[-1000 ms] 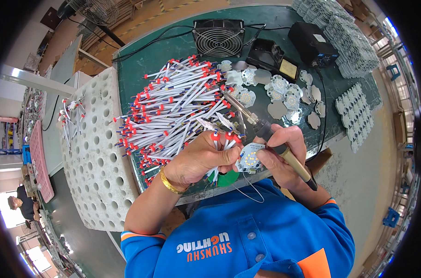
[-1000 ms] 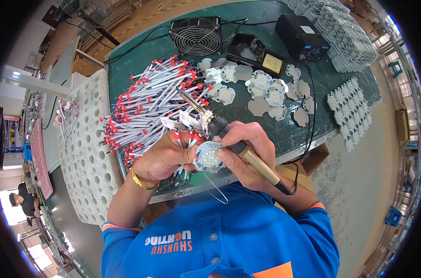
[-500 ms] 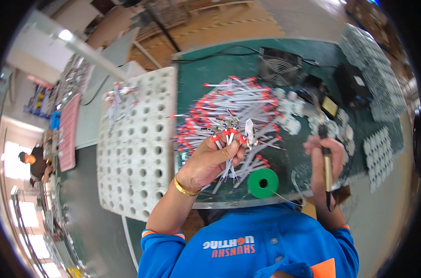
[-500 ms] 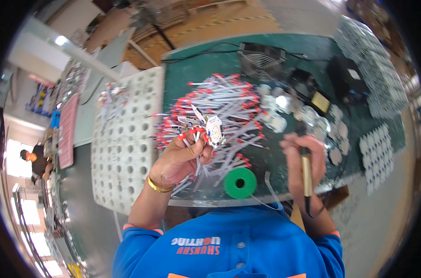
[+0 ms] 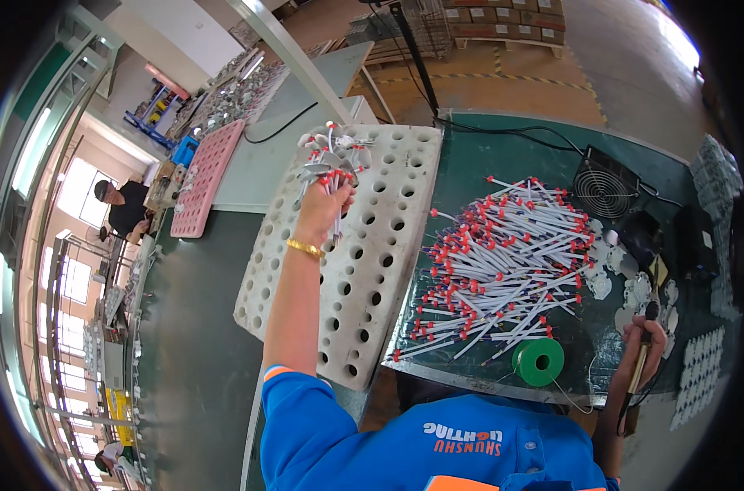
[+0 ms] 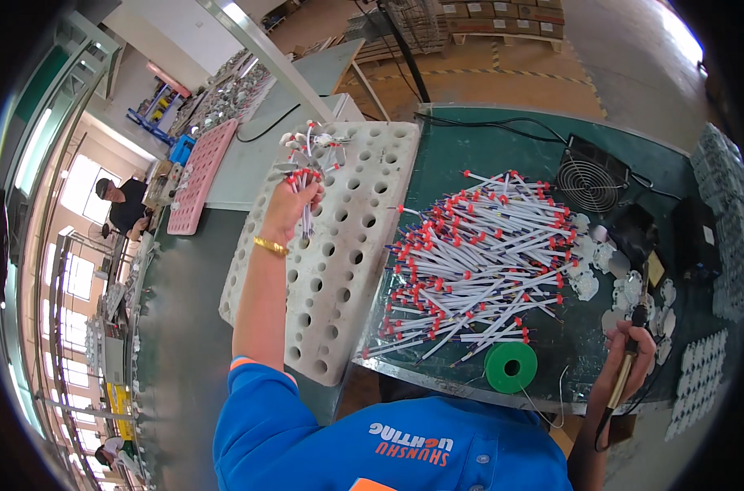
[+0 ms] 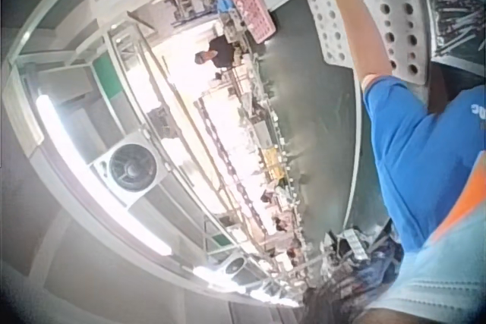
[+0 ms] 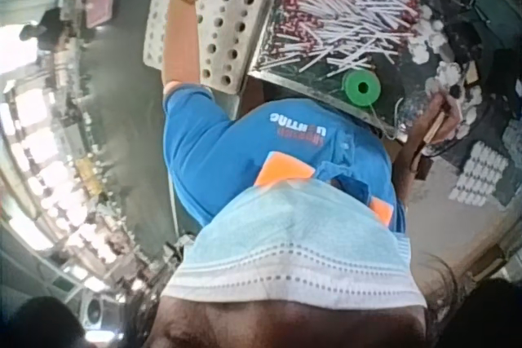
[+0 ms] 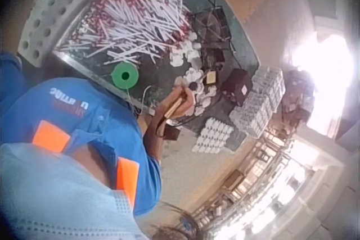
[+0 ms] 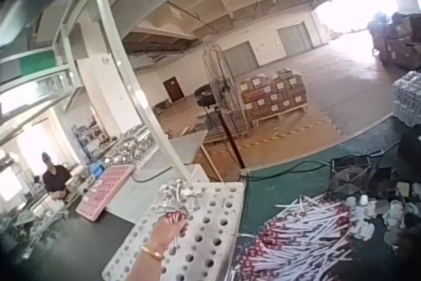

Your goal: The person solders wires onto LED circuit boards using a soldering iron and places the assembled components into a holder.

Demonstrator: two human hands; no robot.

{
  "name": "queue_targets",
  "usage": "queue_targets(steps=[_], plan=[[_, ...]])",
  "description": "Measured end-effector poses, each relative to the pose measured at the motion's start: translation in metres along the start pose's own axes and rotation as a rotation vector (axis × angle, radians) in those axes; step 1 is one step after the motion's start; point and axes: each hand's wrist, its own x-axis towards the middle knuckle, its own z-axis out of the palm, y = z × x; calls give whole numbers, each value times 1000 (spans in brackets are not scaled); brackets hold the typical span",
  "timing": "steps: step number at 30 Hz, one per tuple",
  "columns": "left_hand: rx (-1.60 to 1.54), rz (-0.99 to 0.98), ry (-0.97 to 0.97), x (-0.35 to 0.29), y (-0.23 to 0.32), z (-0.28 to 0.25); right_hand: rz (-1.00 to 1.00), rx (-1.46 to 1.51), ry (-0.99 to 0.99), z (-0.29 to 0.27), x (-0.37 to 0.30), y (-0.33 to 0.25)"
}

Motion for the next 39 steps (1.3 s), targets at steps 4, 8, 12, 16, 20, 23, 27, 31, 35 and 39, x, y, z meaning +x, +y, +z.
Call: queue_targets(steps=[4,8,12,16,20,23,27,31,35,39], plan=[[206,50,8,51,-1,26,-5,-28,8,0,-3,-5],[253,3,-217,95,-14,60,-35,-53,26,-4,-10,-11],[656,111,220,141,-54,51,-57,-93,67,-9,-15,-17],[981,307,443,129,-35,74,-20,-123,119,-22,-16,-14],[1057,374,472,134,-60,75,-74,-135,115,-20,-11,-10],[1085,614,447,148,-88,55,-148,-212,108,-20,-4,-15],[1132,618,290,145,-83,59,-210,-279,79,-42,-1,4],[1206,405,296,142,-75,64,-206,-390,14,-58,-3,26],[1226,259,340,123,-57,79,-391,-634,-150,-66,2,31],[1211,312,427,124,-70,66,-574,-684,-290,-51,18,38]])
